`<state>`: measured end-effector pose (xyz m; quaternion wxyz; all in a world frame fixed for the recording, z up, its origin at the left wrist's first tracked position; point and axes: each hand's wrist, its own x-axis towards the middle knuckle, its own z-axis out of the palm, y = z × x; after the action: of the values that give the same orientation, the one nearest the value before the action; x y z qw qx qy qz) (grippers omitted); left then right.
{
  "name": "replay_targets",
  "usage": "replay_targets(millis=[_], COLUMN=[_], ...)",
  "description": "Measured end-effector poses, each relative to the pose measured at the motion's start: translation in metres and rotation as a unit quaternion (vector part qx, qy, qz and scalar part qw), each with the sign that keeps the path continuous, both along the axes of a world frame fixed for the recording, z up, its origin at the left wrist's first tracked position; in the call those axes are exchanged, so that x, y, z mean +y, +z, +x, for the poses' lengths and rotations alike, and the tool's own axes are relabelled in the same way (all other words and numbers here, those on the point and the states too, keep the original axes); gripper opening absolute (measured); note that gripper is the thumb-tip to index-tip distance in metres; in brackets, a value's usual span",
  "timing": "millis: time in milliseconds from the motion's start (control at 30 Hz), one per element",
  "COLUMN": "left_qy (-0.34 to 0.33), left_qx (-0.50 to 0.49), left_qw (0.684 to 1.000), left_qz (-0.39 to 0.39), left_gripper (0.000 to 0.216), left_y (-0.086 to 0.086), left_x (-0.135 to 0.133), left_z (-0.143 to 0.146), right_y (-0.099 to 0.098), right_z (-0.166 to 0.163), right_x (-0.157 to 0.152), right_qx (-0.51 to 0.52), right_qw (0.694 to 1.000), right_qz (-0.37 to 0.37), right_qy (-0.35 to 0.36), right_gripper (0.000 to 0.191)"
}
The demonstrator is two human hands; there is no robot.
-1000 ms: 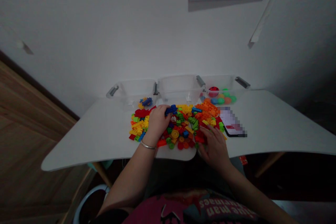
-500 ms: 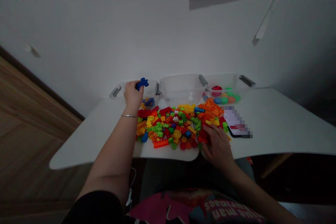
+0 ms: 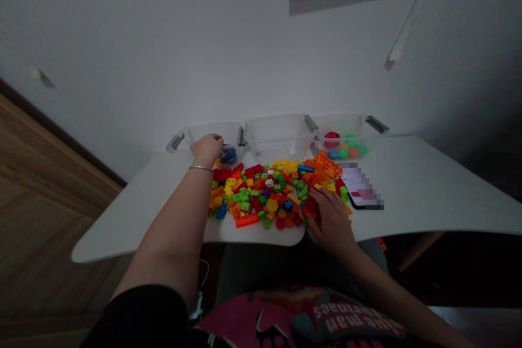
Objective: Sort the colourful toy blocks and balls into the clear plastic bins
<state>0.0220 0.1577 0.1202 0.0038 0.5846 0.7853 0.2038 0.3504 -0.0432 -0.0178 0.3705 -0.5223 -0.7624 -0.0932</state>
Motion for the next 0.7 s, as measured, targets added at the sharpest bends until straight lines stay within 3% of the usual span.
replay_targets(millis=[167,300,533,700], left_qy=[-0.026,-0.100,-0.198,-0.235], left_qx=[0.020,0.050,0.074,0.080], left_qw=[0.996,0.978,0.963,0.957], left_qz=[0.081,0.176,0.167,0.146], left_gripper=[0.041,0.044,0.047,0.046], left_y=[-0.003,-0.017,-0.077,-0.108], left_x=[-0.019,-0.066,-0.170,-0.188], left_z=[0.005,0.023,0.067,0.081], right_y=[0.000,0.000,0.000,0.001], right_z=[0.000,0.000,-0.001,0.000], right_x=[0.000,0.000,-0.002,-0.003], right_qx=[-0.012,-0.018,-0.016,-0.016], right_qw=[1.000,1.000,1.000,1.000], right_qz=[-0.006,-0.007,0.003,-0.001], right_qy=[0.000,0.000,-0.003,0.000], right_gripper=[0.049,0.048,0.048,0.049])
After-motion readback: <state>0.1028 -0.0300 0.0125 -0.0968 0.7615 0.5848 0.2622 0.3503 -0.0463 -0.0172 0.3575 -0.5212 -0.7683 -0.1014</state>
